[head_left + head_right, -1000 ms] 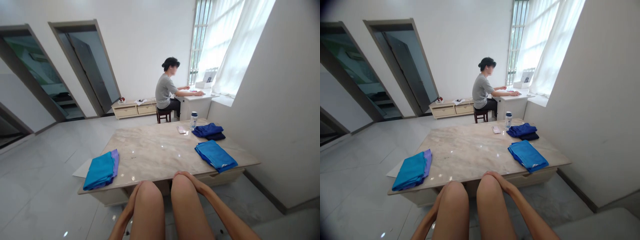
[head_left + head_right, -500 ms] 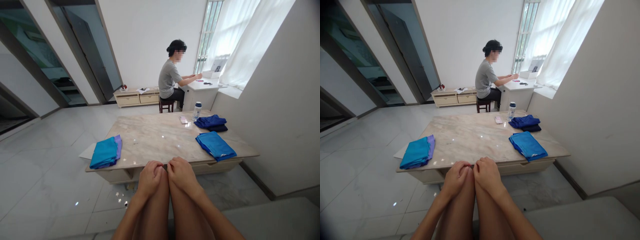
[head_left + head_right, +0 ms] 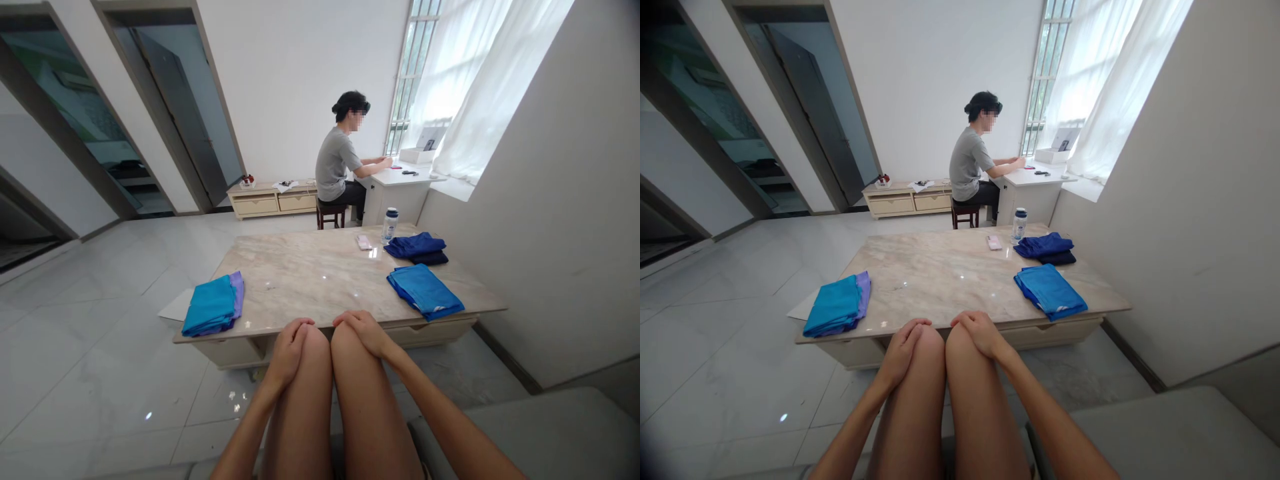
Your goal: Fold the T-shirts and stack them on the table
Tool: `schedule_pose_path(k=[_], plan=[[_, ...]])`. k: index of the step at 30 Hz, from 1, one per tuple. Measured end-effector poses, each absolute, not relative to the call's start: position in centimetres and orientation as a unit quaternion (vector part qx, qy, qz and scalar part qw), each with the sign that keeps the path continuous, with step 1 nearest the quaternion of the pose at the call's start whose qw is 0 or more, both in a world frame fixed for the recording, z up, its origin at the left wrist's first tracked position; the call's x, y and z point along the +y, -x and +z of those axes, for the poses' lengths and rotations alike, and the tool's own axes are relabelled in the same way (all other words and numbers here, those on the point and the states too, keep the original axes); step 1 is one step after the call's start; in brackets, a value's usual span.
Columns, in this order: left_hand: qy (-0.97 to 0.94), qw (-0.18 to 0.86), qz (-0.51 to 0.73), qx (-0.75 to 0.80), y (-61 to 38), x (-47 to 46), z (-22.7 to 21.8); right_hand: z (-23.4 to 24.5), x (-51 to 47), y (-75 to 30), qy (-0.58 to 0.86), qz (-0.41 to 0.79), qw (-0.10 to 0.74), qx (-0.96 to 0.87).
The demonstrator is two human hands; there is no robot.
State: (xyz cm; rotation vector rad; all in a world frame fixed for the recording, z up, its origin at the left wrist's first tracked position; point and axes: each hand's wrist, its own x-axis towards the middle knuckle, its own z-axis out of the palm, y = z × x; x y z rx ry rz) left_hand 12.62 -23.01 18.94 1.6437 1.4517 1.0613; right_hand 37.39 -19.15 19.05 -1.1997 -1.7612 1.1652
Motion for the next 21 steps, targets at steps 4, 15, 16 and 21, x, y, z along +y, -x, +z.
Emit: schedule_pose_path(k=[4,15,16,21], plan=[[-0.672,0.208,0.418,0.575,-13.3,-24.4,18.1,19.0,-20.1,-37.2,0.439,0.374,0.38,-0.723],[-0.714,-0.026,0.374,0.592,-15.7,-26.9,16.3,20.1,-23.2,-35.1,0.476,0.143,0.345,-0.797],[-0.714,-0.024,0.373,0.592,-15.6,-26.9,16.4,20.3,-23.6,-34.8,0.476,0.119,0.34,-0.802],[-0.718,-0.018,0.363,0.594,-15.0,-26.8,16.6,20.3,-23.6,-34.1,0.502,0.104,0.316,-0.798]])
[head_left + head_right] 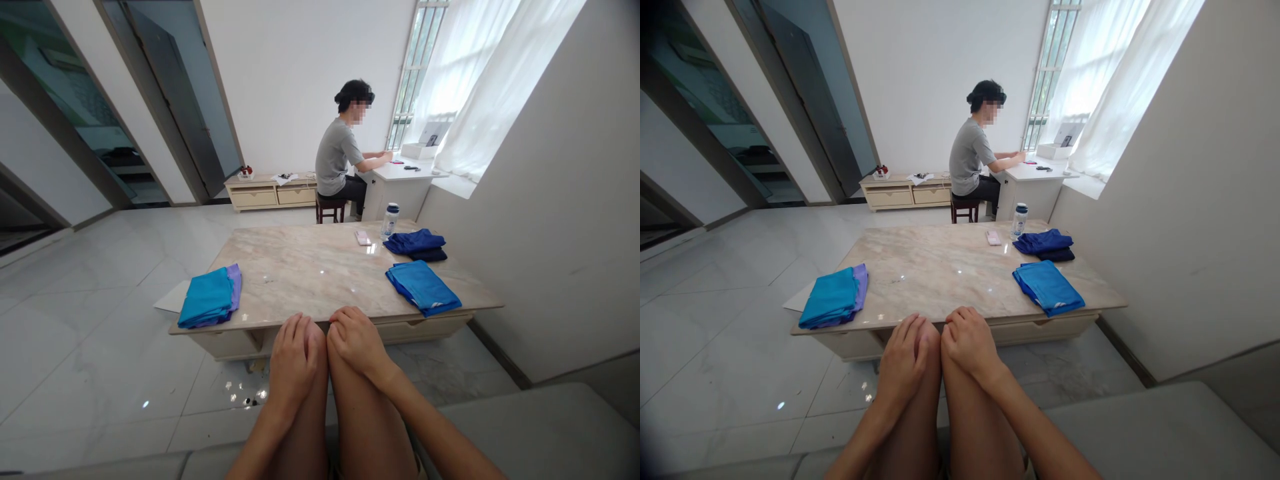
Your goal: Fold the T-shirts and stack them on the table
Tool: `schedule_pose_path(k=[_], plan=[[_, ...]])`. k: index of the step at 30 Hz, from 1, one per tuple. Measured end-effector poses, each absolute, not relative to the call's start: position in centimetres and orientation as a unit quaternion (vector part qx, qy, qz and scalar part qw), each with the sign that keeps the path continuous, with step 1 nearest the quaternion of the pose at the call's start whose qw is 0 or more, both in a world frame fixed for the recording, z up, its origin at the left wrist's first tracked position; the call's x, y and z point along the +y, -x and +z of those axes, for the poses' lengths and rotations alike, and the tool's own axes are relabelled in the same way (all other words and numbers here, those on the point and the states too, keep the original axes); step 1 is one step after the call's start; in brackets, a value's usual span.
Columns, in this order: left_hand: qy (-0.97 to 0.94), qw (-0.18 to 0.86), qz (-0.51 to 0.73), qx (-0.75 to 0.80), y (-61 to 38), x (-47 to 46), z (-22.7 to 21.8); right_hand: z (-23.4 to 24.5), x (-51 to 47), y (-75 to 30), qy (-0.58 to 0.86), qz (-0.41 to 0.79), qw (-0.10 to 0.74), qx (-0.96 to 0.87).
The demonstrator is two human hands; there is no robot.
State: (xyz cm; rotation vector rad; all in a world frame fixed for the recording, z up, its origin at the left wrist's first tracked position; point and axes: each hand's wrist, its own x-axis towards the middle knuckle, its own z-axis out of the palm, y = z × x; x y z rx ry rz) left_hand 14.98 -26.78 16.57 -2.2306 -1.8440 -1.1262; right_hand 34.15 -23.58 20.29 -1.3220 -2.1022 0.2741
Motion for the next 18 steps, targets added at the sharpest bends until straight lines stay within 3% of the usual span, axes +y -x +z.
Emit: schedule_pose_path(k=[18], plan=[[0.704,-0.015,-0.375,-0.604,-14.26,-26.99,16.53,19.78,-22.72,-34.47,0.516,0.14,0.319,-0.783]])
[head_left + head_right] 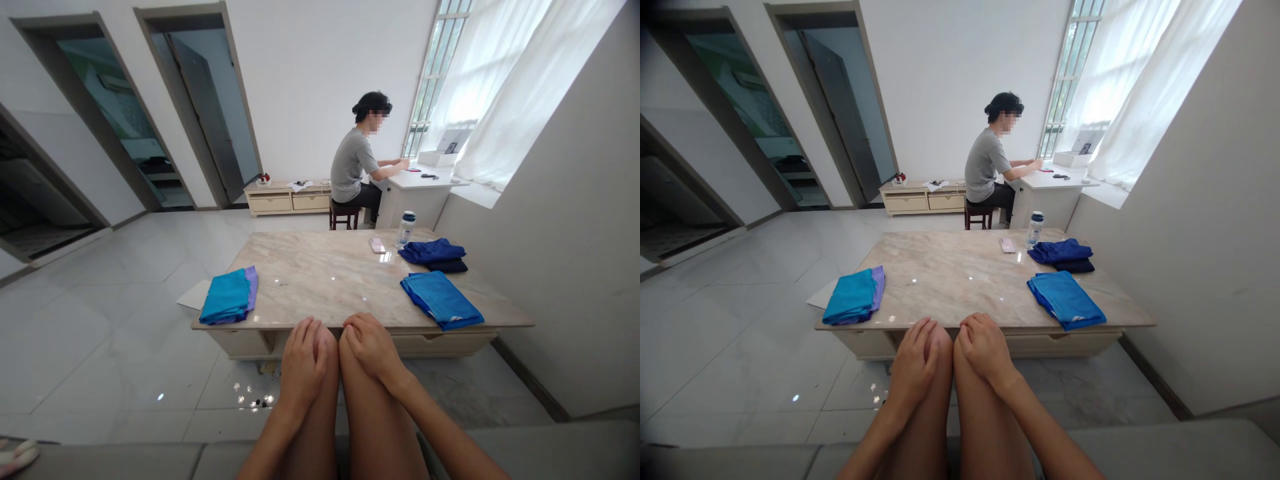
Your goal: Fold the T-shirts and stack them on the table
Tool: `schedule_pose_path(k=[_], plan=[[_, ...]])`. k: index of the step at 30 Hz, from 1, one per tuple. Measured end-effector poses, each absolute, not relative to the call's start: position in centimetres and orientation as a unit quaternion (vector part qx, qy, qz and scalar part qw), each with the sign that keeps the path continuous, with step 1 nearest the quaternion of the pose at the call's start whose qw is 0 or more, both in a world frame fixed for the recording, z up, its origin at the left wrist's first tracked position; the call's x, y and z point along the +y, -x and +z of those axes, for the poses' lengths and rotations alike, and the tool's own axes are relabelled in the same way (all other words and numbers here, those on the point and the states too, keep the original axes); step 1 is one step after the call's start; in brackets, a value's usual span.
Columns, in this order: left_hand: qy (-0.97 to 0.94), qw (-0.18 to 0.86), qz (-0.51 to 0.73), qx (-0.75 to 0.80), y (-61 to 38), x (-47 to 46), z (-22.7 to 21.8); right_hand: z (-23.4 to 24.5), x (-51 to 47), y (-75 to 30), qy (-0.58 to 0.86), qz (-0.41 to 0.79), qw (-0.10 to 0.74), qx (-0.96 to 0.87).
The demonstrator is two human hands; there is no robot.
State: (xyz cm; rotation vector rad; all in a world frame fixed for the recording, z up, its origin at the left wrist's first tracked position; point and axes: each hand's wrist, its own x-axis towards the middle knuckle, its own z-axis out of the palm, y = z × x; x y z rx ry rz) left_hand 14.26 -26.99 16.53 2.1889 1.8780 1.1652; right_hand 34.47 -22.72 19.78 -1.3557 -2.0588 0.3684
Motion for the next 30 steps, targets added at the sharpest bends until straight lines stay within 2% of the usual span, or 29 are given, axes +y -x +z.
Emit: schedule_pose_path(k=[21,30], plan=[[-0.694,0.018,0.368,0.618,-14.5,-28.0,16.4,18.6,-23.0,-35.0,0.511,0.113,0.36,-0.772],[-0.688,0.06,0.369,0.622,-14.3,-28.5,17.2,18.3,-23.1,-35.3,0.505,0.109,0.365,-0.774]])
